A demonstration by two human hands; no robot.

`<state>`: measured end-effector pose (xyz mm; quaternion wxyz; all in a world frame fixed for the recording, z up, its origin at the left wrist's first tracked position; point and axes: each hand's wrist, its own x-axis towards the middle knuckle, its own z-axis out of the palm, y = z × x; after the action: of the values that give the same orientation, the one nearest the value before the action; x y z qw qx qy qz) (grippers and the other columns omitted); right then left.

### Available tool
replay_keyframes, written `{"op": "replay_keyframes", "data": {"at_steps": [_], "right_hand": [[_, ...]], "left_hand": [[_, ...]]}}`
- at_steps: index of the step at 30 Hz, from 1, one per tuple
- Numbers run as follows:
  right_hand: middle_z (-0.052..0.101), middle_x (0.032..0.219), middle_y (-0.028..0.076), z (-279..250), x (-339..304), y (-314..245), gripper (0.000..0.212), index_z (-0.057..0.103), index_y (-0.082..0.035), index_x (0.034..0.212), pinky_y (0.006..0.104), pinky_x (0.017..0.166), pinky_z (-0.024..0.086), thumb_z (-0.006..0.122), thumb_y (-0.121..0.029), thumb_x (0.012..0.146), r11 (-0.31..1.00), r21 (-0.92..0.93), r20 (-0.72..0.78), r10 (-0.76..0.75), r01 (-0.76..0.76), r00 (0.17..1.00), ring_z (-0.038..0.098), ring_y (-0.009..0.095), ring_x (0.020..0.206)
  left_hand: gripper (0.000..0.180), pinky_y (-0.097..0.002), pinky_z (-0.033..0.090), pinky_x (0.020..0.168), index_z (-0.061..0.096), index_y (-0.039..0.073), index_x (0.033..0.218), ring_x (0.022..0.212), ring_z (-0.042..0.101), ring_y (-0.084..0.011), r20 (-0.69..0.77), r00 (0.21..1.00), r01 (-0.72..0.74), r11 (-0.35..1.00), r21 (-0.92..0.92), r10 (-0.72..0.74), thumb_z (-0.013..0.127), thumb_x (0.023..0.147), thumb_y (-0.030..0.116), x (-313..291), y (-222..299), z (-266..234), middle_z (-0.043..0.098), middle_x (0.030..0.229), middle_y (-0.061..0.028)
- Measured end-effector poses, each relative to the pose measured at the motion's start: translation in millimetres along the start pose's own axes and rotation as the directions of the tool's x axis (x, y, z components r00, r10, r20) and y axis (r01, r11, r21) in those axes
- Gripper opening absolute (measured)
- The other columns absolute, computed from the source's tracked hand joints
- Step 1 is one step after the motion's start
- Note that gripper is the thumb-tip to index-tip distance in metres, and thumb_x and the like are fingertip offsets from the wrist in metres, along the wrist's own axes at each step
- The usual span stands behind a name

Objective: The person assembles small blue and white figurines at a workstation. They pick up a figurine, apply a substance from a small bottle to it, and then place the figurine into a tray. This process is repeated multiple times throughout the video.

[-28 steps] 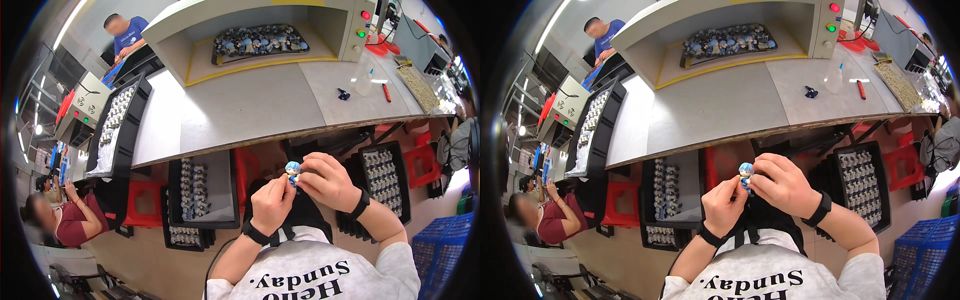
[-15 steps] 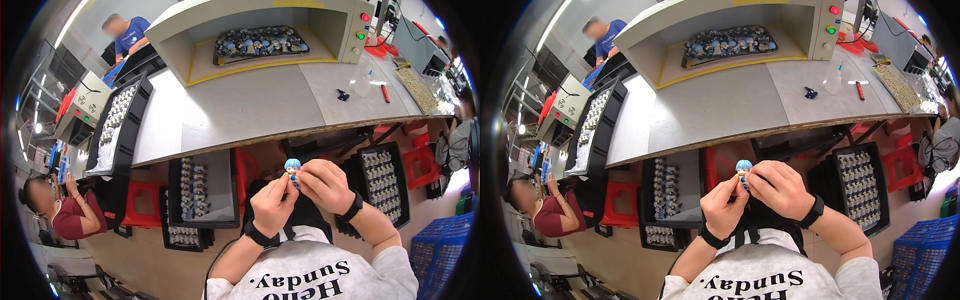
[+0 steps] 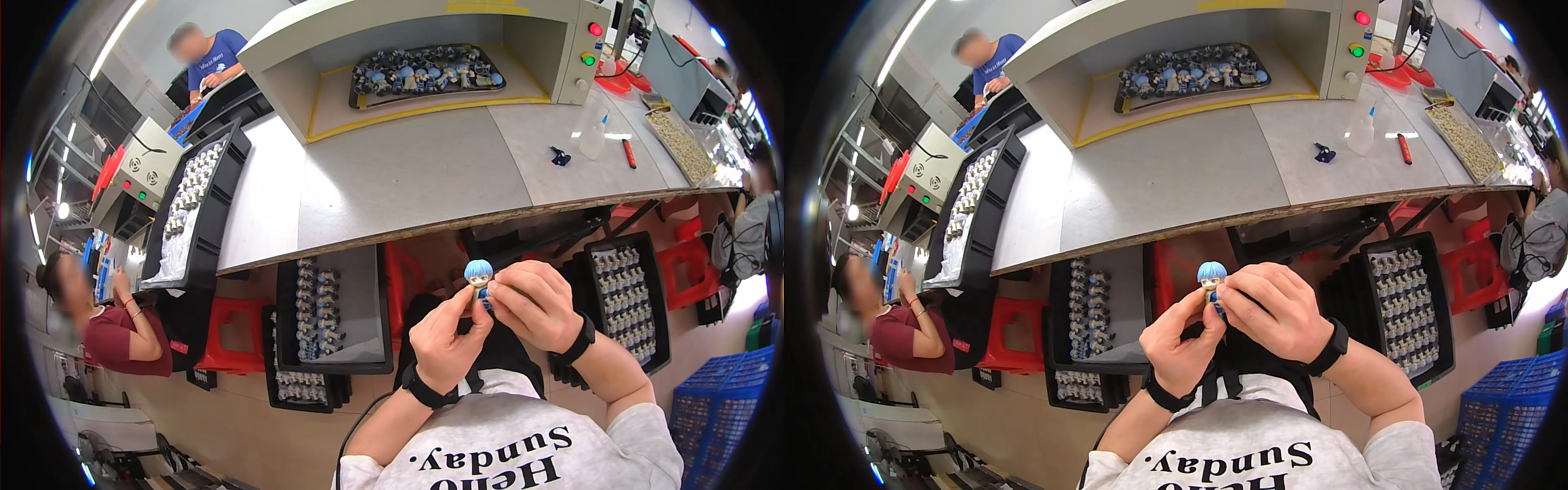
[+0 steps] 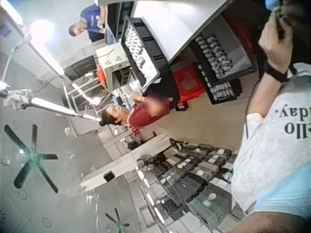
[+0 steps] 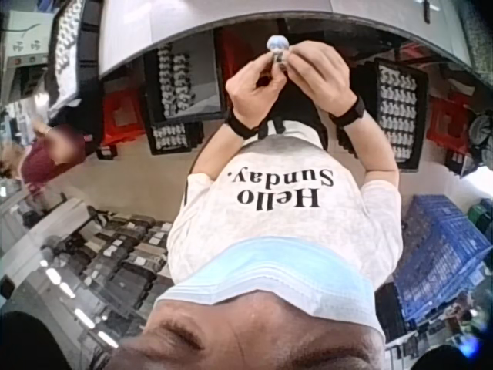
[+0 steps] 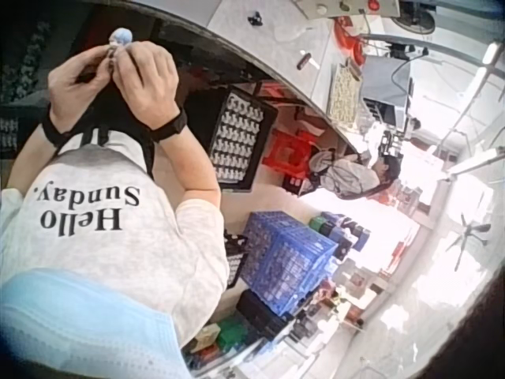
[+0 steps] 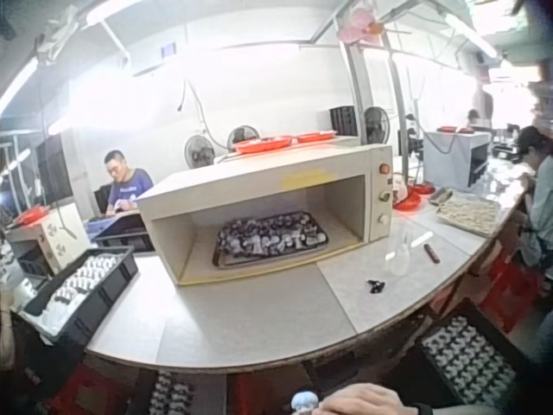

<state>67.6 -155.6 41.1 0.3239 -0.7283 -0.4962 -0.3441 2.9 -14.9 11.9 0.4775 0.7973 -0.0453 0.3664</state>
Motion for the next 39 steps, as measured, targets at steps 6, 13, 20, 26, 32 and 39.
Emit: {"op": "replay_keyframes", "data": {"at_steps": [6,13,20,26,32,39], "right_hand": [[0.059,0.089,0.009,1,1,1,0.026,0.062,0.001,0.091,0.0346,0.068,0.053,0.072,-0.003,0.068,1.000,0.006,0.026,-0.007,0.007,1.000,0.062,0.024,0.078],[0.058,0.090,0.009,1,-1,-2,0.026,0.061,0.002,0.091,0.0335,0.067,0.053,0.071,-0.001,0.068,1.000,0.025,0.061,0.009,-0.010,0.998,0.062,0.025,0.077],[0.058,0.090,0.010,3,-6,-6,0.026,0.061,0.002,0.091,0.0311,0.061,0.054,0.071,0.001,0.067,0.995,0.078,0.071,0.052,-0.058,0.996,0.062,0.026,0.078],[0.059,0.090,0.011,3,-7,-9,0.027,0.061,0.003,0.091,0.0317,0.062,0.054,0.071,0.003,0.067,0.993,0.082,0.067,0.082,-0.088,0.994,0.063,0.026,0.078],[0.059,0.090,0.011,3,-6,-10,0.027,0.061,0.003,0.091,0.0318,0.062,0.054,0.070,0.003,0.066,0.993,0.080,0.063,0.085,-0.090,0.994,0.063,0.026,0.078],[0.059,0.090,0.011,3,-7,-10,0.028,0.061,0.003,0.091,0.0317,0.063,0.055,0.071,0.004,0.065,0.994,0.074,0.058,0.072,-0.076,0.996,0.063,0.026,0.078]], "left_hand": [[0.019,-0.0261,0.053,0.058,0.064,-0.005,0.091,0.064,0.067,-0.0183,0.021,0.998,-0.052,0.998,0.029,0.052,0.069,0.073,-0.003,3,-2,-3,0.067,0.074,-0.0132],[0.017,-0.0278,0.048,0.049,0.064,-0.003,0.086,0.053,0.060,-0.0218,0.128,0.949,-0.297,0.954,0.049,0.289,0.067,0.069,-0.003,17,-9,-12,0.062,0.067,-0.0118],[0.018,-0.0276,0.047,0.047,0.064,-0.002,0.085,0.052,0.060,-0.0206,0.193,0.928,-0.327,0.945,0.019,0.317,0.068,0.067,-0.003,17,-11,-17,0.061,0.066,-0.0100],[0.018,-0.0277,0.047,0.047,0.064,-0.002,0.084,0.052,0.059,-0.0209,0.190,0.934,-0.310,0.951,0.003,0.304,0.067,0.066,-0.003,15,-12,-17,0.061,0.065,-0.0101],[0.018,-0.0274,0.048,0.048,0.064,-0.003,0.084,0.052,0.060,-0.0210,0.172,0.940,-0.297,0.955,-0.011,0.295,0.067,0.066,-0.004,15,-12,-17,0.061,0.065,-0.0104],[0.019,-0.0275,0.049,0.049,0.064,-0.004,0.085,0.054,0.061,-0.0213,0.165,0.942,-0.294,0.956,-0.020,0.293,0.067,0.067,-0.004,14,-11,-17,0.062,0.067,-0.0110]]}}
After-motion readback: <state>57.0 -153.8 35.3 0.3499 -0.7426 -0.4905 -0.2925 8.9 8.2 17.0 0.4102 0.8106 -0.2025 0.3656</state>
